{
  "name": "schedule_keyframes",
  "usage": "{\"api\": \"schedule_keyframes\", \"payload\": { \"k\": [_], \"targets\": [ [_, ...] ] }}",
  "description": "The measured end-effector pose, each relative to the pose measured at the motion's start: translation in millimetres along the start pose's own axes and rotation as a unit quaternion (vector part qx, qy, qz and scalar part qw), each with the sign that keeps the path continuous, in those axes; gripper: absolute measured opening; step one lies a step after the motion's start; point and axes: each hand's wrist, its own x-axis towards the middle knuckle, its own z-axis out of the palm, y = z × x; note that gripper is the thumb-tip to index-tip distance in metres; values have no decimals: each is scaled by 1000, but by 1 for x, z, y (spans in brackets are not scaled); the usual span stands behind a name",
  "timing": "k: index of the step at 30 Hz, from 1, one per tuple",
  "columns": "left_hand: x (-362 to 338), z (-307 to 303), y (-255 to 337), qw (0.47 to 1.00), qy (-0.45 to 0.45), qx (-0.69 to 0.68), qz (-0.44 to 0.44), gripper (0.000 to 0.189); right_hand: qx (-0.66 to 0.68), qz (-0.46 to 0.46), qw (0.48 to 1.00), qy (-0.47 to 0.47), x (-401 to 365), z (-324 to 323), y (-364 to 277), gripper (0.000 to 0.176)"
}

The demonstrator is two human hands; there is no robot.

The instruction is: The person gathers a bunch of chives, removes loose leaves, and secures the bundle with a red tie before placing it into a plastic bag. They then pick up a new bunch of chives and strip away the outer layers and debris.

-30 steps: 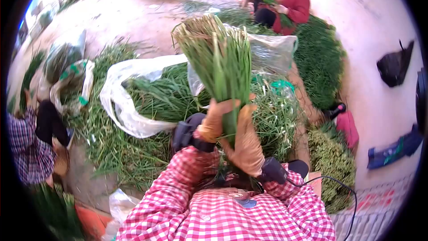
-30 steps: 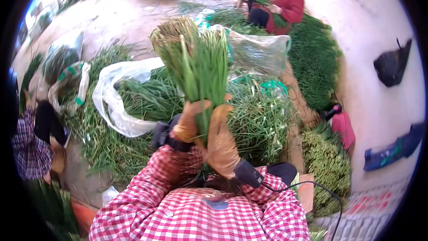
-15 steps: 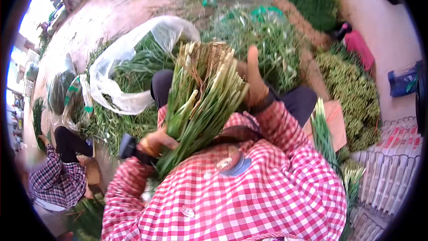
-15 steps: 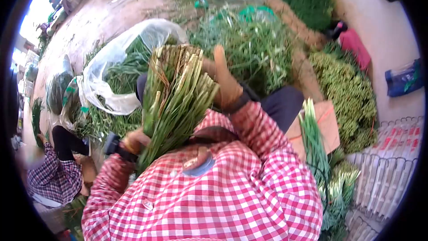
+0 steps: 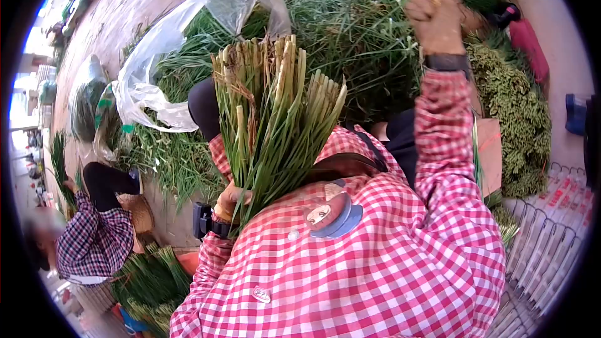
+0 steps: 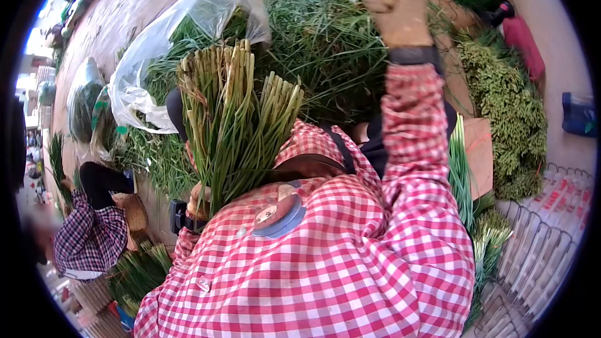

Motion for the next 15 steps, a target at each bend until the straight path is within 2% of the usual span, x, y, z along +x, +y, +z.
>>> {"api": "schedule_keyframes", "payload": {
  "k": [1, 2, 3, 4, 5, 7, 8, 10, 13, 14, 15],
  "targets": [
    [1, 1, 1, 1000, 4, 10, 5, 29, 0, -45, 994, -97, 0, -27, -6, 24],
    [1, -1, 5, 1000, 9, 24, 11, 28, -125, 13, 991, 40, -12, 19, 6, 23],
    [5, 1, 10, 999, 8, 34, 2, 27, -247, 68, 950, 178, -33, 81, 21, 29],
    [10, 3, 16, 999, 7, 45, -11, 26, -347, 135, 911, 178, -40, 133, 41, 33],
    [15, 5, 21, 998, 5, 57, -25, 26, -439, 200, 858, 177, -46, 169, 63, 45],
    [24, 9, 29, 996, 1, 77, -48, 27, -397, 281, 866, 118, -61, 186, 95, 62],
    [25, 11, 33, 995, 1, 86, -58, 28, -391, 296, 869, 67, -62, 183, 113, 65],
    [23, 12, 36, 992, 0, 99, -74, 32, -364, 271, 891, 16, -68, 172, 135, 65],
    [5, 10, 24, 991, 17, 109, -82, 39, -463, 267, 843, -62, -66, 172, 117, 57],
    [-6, 6, 10, 990, 28, 114, -73, 37, -478, 235, 843, -81, -69, 165, 115, 39],
    [-17, 2, -8, 990, 37, 119, -63, 36, -550, 279, 781, -100, -66, 167, 100, 33]
  ]
}}
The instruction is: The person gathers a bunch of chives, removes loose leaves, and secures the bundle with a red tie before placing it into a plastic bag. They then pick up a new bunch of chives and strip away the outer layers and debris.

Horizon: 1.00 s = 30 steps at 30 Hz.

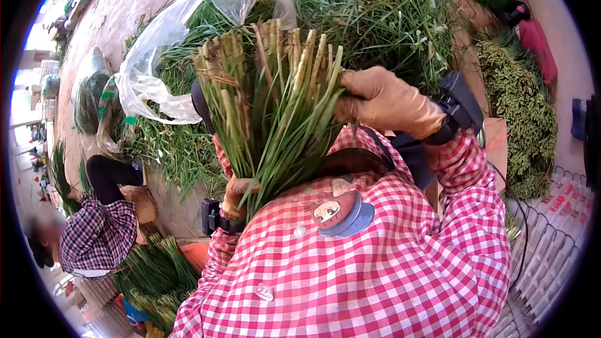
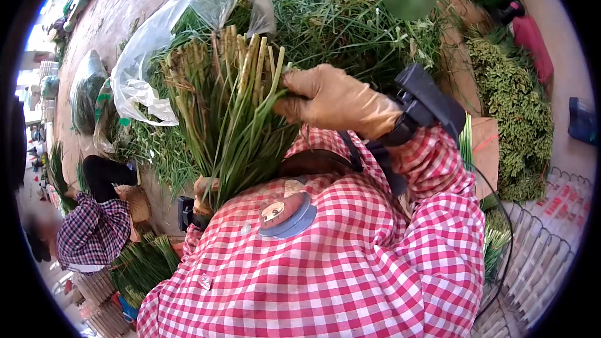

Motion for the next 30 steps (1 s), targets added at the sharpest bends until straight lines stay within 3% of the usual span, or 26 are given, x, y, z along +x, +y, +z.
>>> {"api": "schedule_keyframes", "payload": {
  "k": [2, 3, 4, 6, 9, 10, 11, 13, 14, 15, 16, 17, 18, 19, 20, 21, 22, 24, 27, 30],
  "targets": [
    [-15, 6, -39, 1000, 23, 3, 17, 37, 36, -32, 999, -10, -7, -16, 6, 30],
    [-20, 12, -52, 999, 36, 5, 24, 39, 131, 3, 991, -5, -15, -26, 0, 28],
    [-23, 18, -65, 996, 70, 26, 41, 35, 130, 13, 991, 33, -24, -38, 1, 27],
    [-23, 25, -78, 985, 139, 69, 75, 31, 256, -149, 947, 127, -50, -61, 7, 25],
    [-17, 22, -66, 984, 150, -90, -17, 28, 469, -270, 807, 237, -78, -86, 21, 36],
    [-13, 19, -58, 977, 153, -141, -47, 27, 498, -280, 778, 262, -82, -97, 29, 40],
    [-9, 16, -50, 966, 157, -193, -76, 26, 481, -244, 796, 274, -81, -108, 40, 44],
    [-3, 13, -41, 944, 163, -268, -105, 20, 228, -81, 958, 157, -68, -125, 78, 59],
    [-1, 12, -39, 931, 164, -307, -112, 17, -8, 184, 939, 290, -56, -105, 69, 68],
    [1, 11, -38, 917, 165, -346, -113, 15, -221, 247, 904, 268, -51, -81, 89, 74],
    [3, 10, -38, 900, 166, -389, -107, 13, -427, 287, 823, 241, -42, -55, 114, 80],
    [4, 9, -38, 880, 165, -434, -100, 13, -382, 271, 861, 196, -38, -31, 119, 85],
    [5, 9, -41, 859, 161, -476, -93, 14, -242, 243, 932, 120, -31, -11, 100, 89],
    [8, 7, -44, 836, 154, -520, -83, 15, -83, 236, 967, 41, -25, 8, 82, 93],
    [11, 3, -48, 813, 144, -559, -71, 18, 124, 176, 975, -48, -17, 24, 84, 91],
    [16, 2, -54, 792, 129, -594, -61, 20, 287, 65, 952, -87, -11, 37, 84, 90],
    [21, 1, -58, 780, 113, -613, -55, 24, 355, -31, 924, -139, 5, 46, 99, 91],
    [31, 0, -54, 786, 80, -610, -56, 30, 331, -27, 940, -82, 20, 45, 105, 90],
    [54, 11, -28, 851, 17, -517, -91, 39, 531, -79, 841, -73, 17, 48, 85, 84],
    [64, 20, 19, 902, -35, -412, -125, 56, 504, -54, 862, -30, 15, 48, 66, 79]
  ]
}}
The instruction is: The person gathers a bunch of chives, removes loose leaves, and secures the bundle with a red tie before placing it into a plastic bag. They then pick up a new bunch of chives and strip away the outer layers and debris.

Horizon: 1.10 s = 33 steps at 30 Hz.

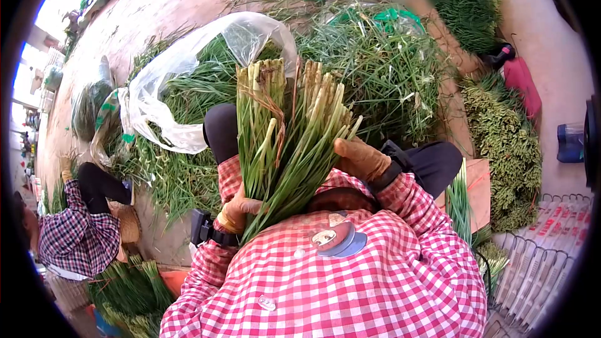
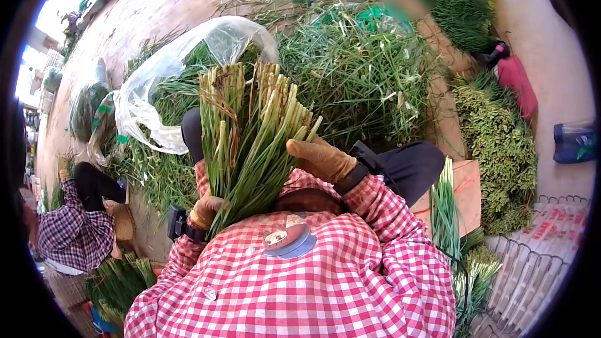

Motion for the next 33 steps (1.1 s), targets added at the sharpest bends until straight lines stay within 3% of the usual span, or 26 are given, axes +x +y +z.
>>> {"api": "schedule_keyframes", "payload": {
  "k": [3, 5, 6, 8, 12, 13, 15, 18, 20, 21, 23, 25, 26, 28, 29, 30, 31, 32, 33],
  "targets": [
    [6, 16, 25, 991, -11, 130, 8, 55, -72, -53, 994, 60, 6, 11, -31, 64],
    [4, 44, 50, 999, -10, 44, 7, 53, -198, -116, 955, 186, 5, 6, -58, 52],
    [4, 58, 61, 1000, -10, 2, 4, 53, -296, -158, 895, 292, -2, 3, -73, 44],
    [4, 66, 68, 998, 12, 57, -16, 55, -281, -165, 904, 275, -13, 20, -102, 42],
    [9, 74, 73, 984, 24, 177, -28, 56, -394, 5, 895, 208, 4, 73, -110, 57],
    [8, 85, 80, 976, 34, 211, -37, 57, -533, -23, 825, 187, 13, 71, -102, 58],
    [7, 89, 84, 965, 42, 252, -59, 60, -619, -49, 771, 143, 20, 70, -90, 45],
    [8, 78, 73, 995, 29, 31, -92, 61, -586, 46, 807, 61, 19, 57, -93, 28],
    [6, 77, 75, 992, 39, -4, -119, 57, -454, 104, 884, -24, 8, 54, -119, 20],
    [5, 73, 69, 992, 56, -28, -112, 55, -573, -164, 800, -64, 7, 41, -125, 20],
    [5, 44, 45, 992, 75, -27, -94, 48, -671, -449, 587, -61, -6, 19, -141, 24],
    [-1, 22, 24, 990, 83, -95, -65, 37, -459, -323, 826, -51, -40, 9, -166, 31],
    [-3, 15, 19, 991, 84, -100, -34, 32, -144, -113, 981, -70, -56, 6, -175, 35],
    [-6, 3, 9, 990, 82, -110, 28, 24, -319, -64, 921, 212, -66, -8, -167, 43],
    [-5, 2, 11, 992, 53, -101, 58, 21, -396, -37, 850, 346, -70, -22, -160, 48],
    [-5, 4, 13, 993, 40, -84, 78, 20, -532, -11, 761, 372, -67, -82, -134, 70],
    [-5, 6, 15, 992, 27, -66, 99, 19, -758, 116, 517, 380, -75, -73, -116, 89],
    [-3, 12, 20, 992, 32, -40, 115, 20, -774, 223, 504, 312, -76, -87, -92, 103],
    [-4, 18, 24, 991, 39, -14, 128, 20, -715, 186, 626, 249, -75, -86, -62, 107]
  ]
}}
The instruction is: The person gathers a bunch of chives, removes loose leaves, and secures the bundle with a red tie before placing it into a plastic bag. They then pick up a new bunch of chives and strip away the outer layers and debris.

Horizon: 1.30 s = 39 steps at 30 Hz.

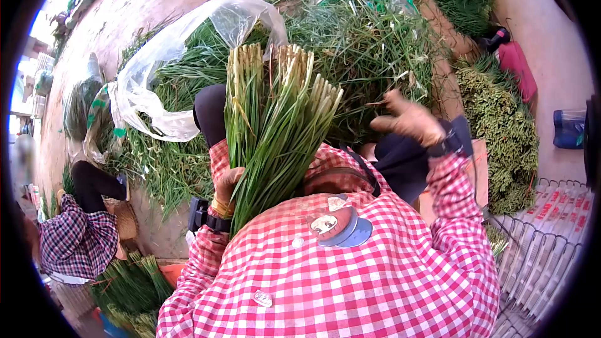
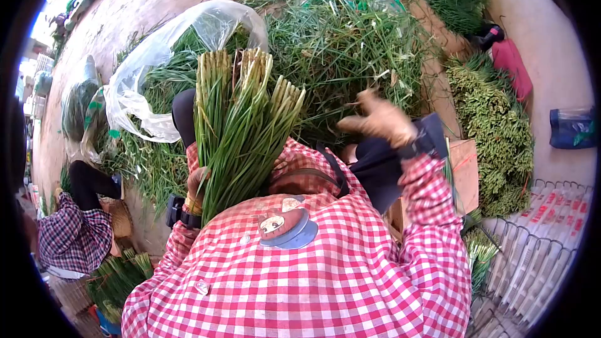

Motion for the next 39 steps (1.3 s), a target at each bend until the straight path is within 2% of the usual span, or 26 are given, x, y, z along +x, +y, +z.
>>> {"api": "schedule_keyframes", "payload": {
  "k": [1, 2, 3, 4, 6, 7, 8, 9, 10, 13, 14, 15, 16, 18, 19, 21, 22, 24, 25, 26, 29, 30, 31, 33, 36, 39],
  "targets": [
    [2, 0, 3, 1000, -7, 19, -7, 20, 266, 0, 952, -155, -14, 1, -41, 94],
    [4, 0, 5, 999, -14, 38, -13, 20, 420, -41, 869, -259, -14, 15, -49, 102],
    [10, -4, 8, 998, -32, 47, -37, 21, 533, -121, 790, -278, -13, 28, -58, 111],
    [16, -7, 10, 995, -49, 55, -61, 23, 626, -172, 721, -241, 0, 52, -65, 115],
    [27, -3, 11, 987, -33, 41, -151, 35, 673, -224, 692, -134, -1, 19, -127, 102],
    [32, 5, 14, 977, 1, 20, -214, 47, 735, -222, 631, -109, 7, 17, -129, 95],
    [30, 30, 29, 973, 15, 53, -225, 30, 728, -223, 639, -112, 9, 14, -128, 89],
    [31, 44, 37, 973, 12, 71, -221, 27, 718, -223, 648, -117, 12, 10, -129, 83],
    [32, 59, 45, 972, 10, 89, -216, 29, 708, -223, 658, -125, 14, 7, -130, 76],
    [38, 10, 19, 968, -83, -62, -226, 40, 698, -133, 697, -93, 6, 2, -131, 67],
    [39, 7, 9, 968, -99, -134, -187, 45, 753, -156, 635, -74, 0, 2, -136, 48],
    [43, 4, 4, 961, -112, -202, -152, 49, 751, -162, 639, -28, -2, 6, -140, 52],
    [47, 6, 0, 950, -121, -261, -123, 54, 754, -184, 630, -31, -6, 6, -139, 55],
    [55, 38, 14, 953, -44, -286, -88, 74, 764, -220, 606, -26, -14, 9, -132, 62],
    [56, 61, 31, 941, -7, -329, -82, 82, 770, -206, 603, -25, -21, 9, -128, 66],
    [59, 50, 35, 928, -91, -358, -41, 86, 764, -206, 611, -25, -20, 16, -116, 73],
    [59, 42, 37, 920, -132, -367, -17, 89, 774, -191, 604, -19, -19, 21, -110, 71],
    [65, 21, 40, 841, -273, -466, -19, 88, 782, -171, 600, -18, -13, 29, -100, 62],
    [70, 9, 38, 789, -344, -509, -22, 88, 771, -148, 620, 5, -12, 31, -98, 58],
    [72, -13, 34, 749, -383, -539, -36, 85, 771, -145, 620, 19, -7, 33, -97, 55],
    [55, -30, 74, 908, -259, -306, 125, 74, 774, -142, 617, 30, 1, 30, -90, 50],
    [46, -38, 87, 949, -161, -230, 140, 73, 777, -139, 614, 23, 3, 30, -90, 49],
    [36, -46, 102, 975, -56, -148, 153, 71, 790, -114, 600, 58, 4, 28, -93, 48],
    [22, -63, 132, 988, 55, -88, 112, 79, 788, -105, 599, 94, 4, 13, -102, 45],
    [2, -83, 161, 987, 79, -19, 139, 80, 740, -126, 643, 152, 15, -12, -94, 44],
    [-22, -85, 180, 983, 146, 45, 100, 79, 750, -102, 642, 118, 29, -26, -95, 42]
  ]
}}
